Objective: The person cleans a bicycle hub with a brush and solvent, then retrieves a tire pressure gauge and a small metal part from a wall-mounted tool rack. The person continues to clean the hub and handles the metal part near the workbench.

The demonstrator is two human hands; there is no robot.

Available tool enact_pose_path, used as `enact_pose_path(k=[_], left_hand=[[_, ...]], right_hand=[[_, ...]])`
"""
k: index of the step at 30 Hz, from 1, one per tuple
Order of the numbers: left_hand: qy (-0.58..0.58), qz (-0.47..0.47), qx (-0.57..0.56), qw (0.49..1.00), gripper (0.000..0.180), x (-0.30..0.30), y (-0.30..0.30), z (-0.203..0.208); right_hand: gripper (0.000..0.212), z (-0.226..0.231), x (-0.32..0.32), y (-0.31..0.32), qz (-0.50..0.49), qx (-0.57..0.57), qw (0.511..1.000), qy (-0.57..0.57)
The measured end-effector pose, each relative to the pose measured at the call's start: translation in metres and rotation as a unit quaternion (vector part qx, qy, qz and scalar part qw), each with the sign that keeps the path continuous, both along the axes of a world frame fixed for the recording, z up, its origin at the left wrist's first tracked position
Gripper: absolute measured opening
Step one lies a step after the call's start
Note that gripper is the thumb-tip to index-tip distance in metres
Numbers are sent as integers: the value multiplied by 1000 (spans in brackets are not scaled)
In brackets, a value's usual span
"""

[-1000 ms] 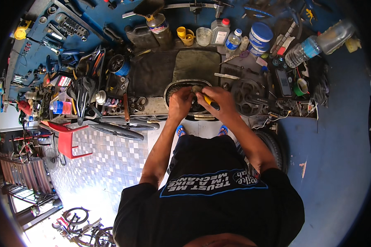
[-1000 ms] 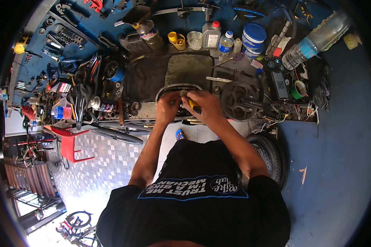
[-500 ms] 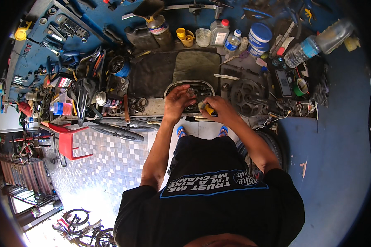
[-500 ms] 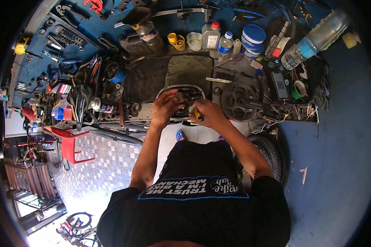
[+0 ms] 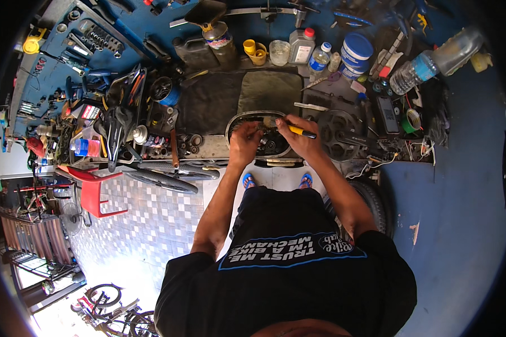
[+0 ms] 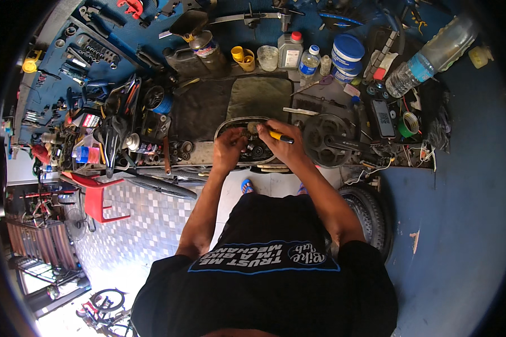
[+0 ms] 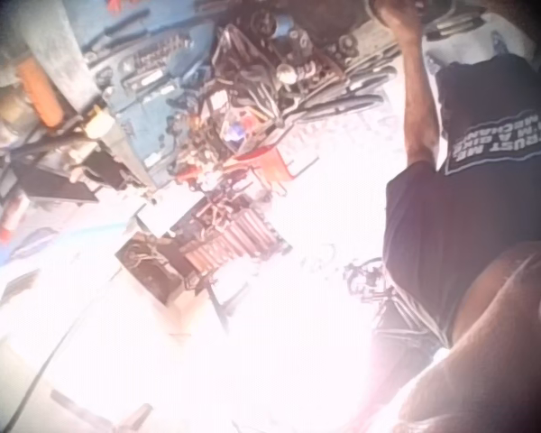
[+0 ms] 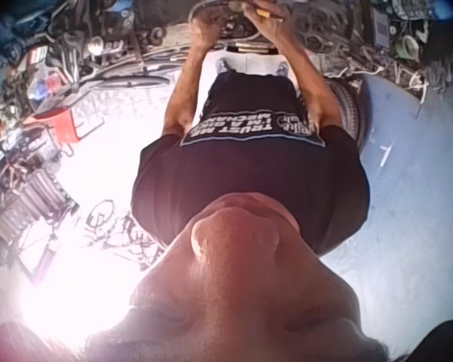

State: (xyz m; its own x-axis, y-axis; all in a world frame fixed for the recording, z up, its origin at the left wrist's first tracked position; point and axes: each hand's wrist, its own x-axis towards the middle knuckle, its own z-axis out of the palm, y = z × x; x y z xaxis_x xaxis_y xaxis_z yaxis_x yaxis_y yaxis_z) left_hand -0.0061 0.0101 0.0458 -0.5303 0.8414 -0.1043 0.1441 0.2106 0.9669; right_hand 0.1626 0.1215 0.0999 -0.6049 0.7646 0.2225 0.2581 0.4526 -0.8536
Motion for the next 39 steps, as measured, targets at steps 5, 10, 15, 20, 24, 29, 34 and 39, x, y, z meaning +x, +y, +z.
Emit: enact_pose_path(k=[5, 10, 15, 20, 24, 29, 34, 39], left_hand=[[51, 5, 0, 999, 29, -8, -1, -21], [74, 10, 10, 997, 29, -10, 0, -20], [104, 12, 17, 994, 29, -13, 4, -10], [164, 2, 42, 986, 31, -7, 6, -10], [-6, -4, 32, 999, 32, -12, 4, -4], [-187, 5, 57, 981, 31, -11, 4, 7], [-227, 16, 54, 972, 28, -14, -1, -6], [-200, 36, 34, 978, 24, -8, -1, -9]], right_hand=[[24, 2, -3, -4, 52, 8, 998, 47], [23, 2, -2, -3, 29, 94, 994, 37], [24, -23, -5, 0, -4, 45, 993, 105], [25, -8, -6, -5, -7, 73, 991, 115], [23, -35, 4, 9, -39, 56, 994, -85], [22, -51, 19, 1, 45, -124, 990, -51], [26, -38, 29, -7, 133, 23, 990, -48], [33, -41, 14, 0, 21, -87, 996, -19]])
